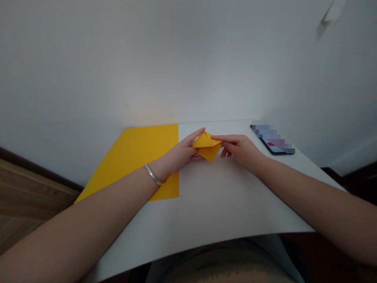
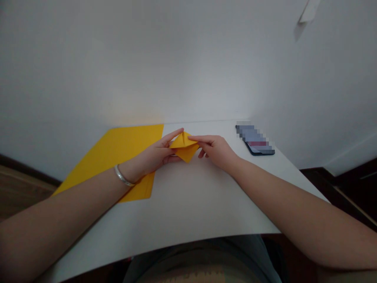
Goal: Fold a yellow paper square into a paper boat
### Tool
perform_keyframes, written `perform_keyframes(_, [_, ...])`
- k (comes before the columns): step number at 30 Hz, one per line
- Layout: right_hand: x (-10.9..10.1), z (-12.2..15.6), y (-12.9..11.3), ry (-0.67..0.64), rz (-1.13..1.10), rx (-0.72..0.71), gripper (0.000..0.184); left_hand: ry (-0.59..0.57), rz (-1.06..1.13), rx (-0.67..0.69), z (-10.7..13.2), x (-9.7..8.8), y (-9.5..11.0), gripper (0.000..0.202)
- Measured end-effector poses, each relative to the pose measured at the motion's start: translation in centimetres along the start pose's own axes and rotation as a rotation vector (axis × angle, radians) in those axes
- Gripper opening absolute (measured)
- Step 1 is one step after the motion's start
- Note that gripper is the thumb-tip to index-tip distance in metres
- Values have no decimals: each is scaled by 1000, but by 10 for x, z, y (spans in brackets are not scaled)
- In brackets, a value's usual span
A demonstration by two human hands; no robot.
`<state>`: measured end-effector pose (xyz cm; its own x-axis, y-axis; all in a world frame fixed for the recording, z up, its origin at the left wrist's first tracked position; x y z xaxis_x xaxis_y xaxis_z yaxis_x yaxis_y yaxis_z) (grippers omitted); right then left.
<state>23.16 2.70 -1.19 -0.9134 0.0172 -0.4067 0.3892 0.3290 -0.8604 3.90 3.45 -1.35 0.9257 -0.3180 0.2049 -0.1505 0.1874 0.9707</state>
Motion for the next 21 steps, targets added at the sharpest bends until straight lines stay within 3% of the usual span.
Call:
perform_keyframes(9, [-4,-3,4,-76,-69,5,36,-15,8,-27,2,0,1,87])
perform_keyframes(15, [-4,1,-2,-122,12,-147,34,-56,80,-43,0,-3,2,77])
perform_keyframes(18, [-4,0,-1,-128,53,-214,33,-37,28,-16,1,-3,2,67])
perform_keyframes(21, [-3,-1,0,-128,92,-275,33,-12,-35,15,3,0,3,72])
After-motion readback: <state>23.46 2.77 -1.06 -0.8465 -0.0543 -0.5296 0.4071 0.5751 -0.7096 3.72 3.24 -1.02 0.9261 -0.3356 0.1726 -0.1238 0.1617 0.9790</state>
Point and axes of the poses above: each hand's wrist, its own z-axis away from the middle knuckle, its own x-axis out of the palm, y = z × x, the point moved 2 cm from there along -z, towards the middle knuckle, and after that the axes turned 9 degrees about y, right-handed, at the moved point
